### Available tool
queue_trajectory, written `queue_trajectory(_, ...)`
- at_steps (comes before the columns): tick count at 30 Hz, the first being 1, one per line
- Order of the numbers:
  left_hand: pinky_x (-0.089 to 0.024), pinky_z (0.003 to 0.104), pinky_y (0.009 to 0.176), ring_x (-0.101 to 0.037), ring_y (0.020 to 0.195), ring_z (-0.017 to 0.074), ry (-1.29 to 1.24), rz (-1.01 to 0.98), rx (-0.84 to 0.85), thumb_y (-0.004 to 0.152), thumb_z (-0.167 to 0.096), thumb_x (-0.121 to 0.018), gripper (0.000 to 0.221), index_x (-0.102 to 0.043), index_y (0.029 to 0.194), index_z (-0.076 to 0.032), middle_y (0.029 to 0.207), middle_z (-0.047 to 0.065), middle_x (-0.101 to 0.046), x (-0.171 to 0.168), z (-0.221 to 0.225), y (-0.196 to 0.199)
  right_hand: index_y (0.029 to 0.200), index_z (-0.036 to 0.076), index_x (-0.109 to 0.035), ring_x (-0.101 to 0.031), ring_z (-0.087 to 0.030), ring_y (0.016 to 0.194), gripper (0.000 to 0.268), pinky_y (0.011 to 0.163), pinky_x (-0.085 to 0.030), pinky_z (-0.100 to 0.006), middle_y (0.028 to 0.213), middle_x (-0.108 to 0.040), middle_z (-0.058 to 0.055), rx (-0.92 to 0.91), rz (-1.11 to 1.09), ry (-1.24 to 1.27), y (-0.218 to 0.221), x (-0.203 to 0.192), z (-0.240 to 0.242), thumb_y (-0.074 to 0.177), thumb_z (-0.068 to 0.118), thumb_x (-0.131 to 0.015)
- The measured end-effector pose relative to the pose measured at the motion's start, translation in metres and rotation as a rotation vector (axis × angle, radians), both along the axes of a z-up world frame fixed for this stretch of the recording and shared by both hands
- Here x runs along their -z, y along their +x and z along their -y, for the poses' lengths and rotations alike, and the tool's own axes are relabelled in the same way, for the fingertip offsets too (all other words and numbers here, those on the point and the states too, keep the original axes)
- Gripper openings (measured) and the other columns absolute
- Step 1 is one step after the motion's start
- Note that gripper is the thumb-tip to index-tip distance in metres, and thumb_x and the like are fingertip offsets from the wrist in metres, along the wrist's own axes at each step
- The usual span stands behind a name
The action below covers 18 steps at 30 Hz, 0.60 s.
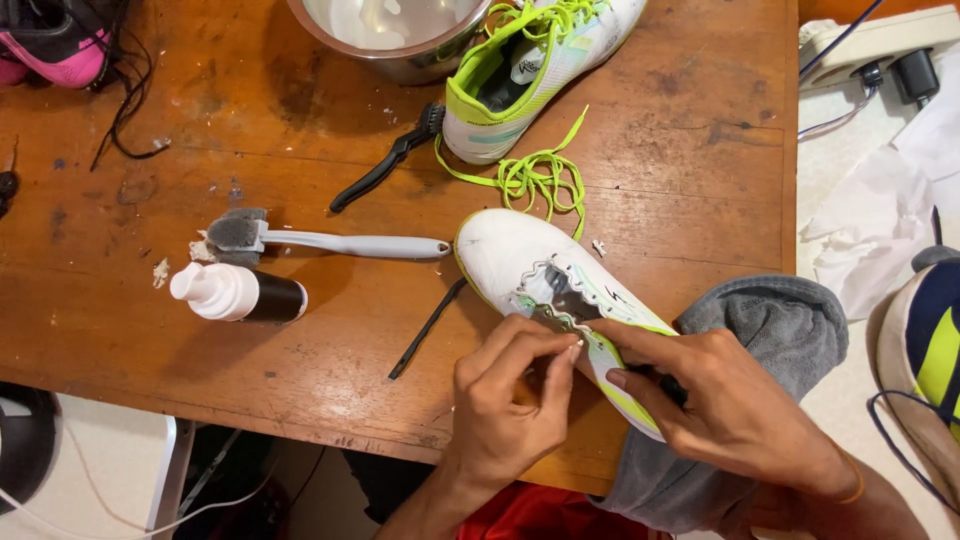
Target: Cleaning and applying adhesive or cleaner to the side of a soccer cleat during a repair process.
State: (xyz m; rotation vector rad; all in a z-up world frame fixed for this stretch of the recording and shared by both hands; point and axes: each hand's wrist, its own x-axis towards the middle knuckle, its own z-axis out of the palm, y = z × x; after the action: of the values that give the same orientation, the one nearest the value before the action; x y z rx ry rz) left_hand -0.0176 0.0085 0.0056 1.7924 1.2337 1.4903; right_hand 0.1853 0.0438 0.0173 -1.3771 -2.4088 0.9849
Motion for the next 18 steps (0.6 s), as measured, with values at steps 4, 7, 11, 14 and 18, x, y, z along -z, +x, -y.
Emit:
queue_trajectory(4, -0.058, 0.027, 0.066, -0.068, 0.077, 0.0210, -0.029, 0.075, -0.057, 0.092, 0.002, -0.068, 0.004, -0.070, 0.096, 0.003, 0.087, 0.013, -0.069, -0.002, 0.007, -0.004, 0.134, 0.026, -0.068, -0.065, -0.021, 0.043, 0.046, 0.052, -0.049, -0.034, 0.066, -0.079, -0.007, 0.032, 0.032, -0.071, 0.008, 0.002, -0.008, 0.088, 0.029, -0.068)
queue_trajectory(7, -0.060, 0.028, 0.071, -0.070, 0.080, 0.0225, -0.024, 0.087, -0.061, 0.093, 0.003, -0.068, 0.005, -0.070, 0.097, 0.004, 0.089, 0.014, -0.070, -0.001, 0.009, -0.003, 0.133, 0.028, -0.070, -0.057, -0.016, 0.042, 0.045, 0.050, -0.047, -0.034, 0.057, -0.070, -0.005, 0.017, 0.070, -0.095, 0.012, 0.000, -0.012, 0.088, 0.033, -0.071)
queue_trajectory(11, -0.059, 0.028, 0.070, -0.070, 0.081, 0.0222, -0.025, 0.096, -0.086, 0.093, 0.003, -0.068, 0.006, -0.070, 0.099, 0.003, 0.090, 0.014, -0.069, 0.001, 0.008, -0.006, 0.130, 0.021, -0.070, -0.074, -0.011, 0.055, 0.043, 0.057, -0.051, -0.030, 0.078, -0.087, 0.007, -0.005, -0.023, -0.119, 0.014, -0.002, -0.017, 0.088, 0.027, -0.070)
queue_trajectory(14, -0.061, 0.029, 0.071, -0.071, 0.082, 0.0219, 0.006, 0.038, -0.115, 0.093, 0.004, -0.069, 0.007, -0.070, 0.100, 0.003, 0.092, 0.013, -0.070, 0.006, 0.006, -0.009, 0.132, 0.023, -0.070, -0.073, -0.013, 0.053, 0.046, 0.057, -0.051, -0.030, 0.075, -0.087, 0.005, 0.007, -0.004, -0.119, 0.012, -0.002, -0.016, 0.086, 0.029, -0.072)
queue_trajectory(18, -0.065, 0.030, 0.072, -0.074, 0.083, 0.0242, 0.070, -0.109, -0.151, 0.092, 0.006, -0.071, 0.008, -0.071, 0.099, 0.003, 0.095, 0.014, -0.071, 0.010, 0.002, -0.008, 0.132, 0.024, -0.070, -0.068, -0.016, 0.048, 0.048, 0.055, -0.050, -0.032, 0.071, -0.086, 0.005, -0.003, 0.038, -0.081, 0.012, 0.000, -0.013, 0.085, 0.031, -0.073)
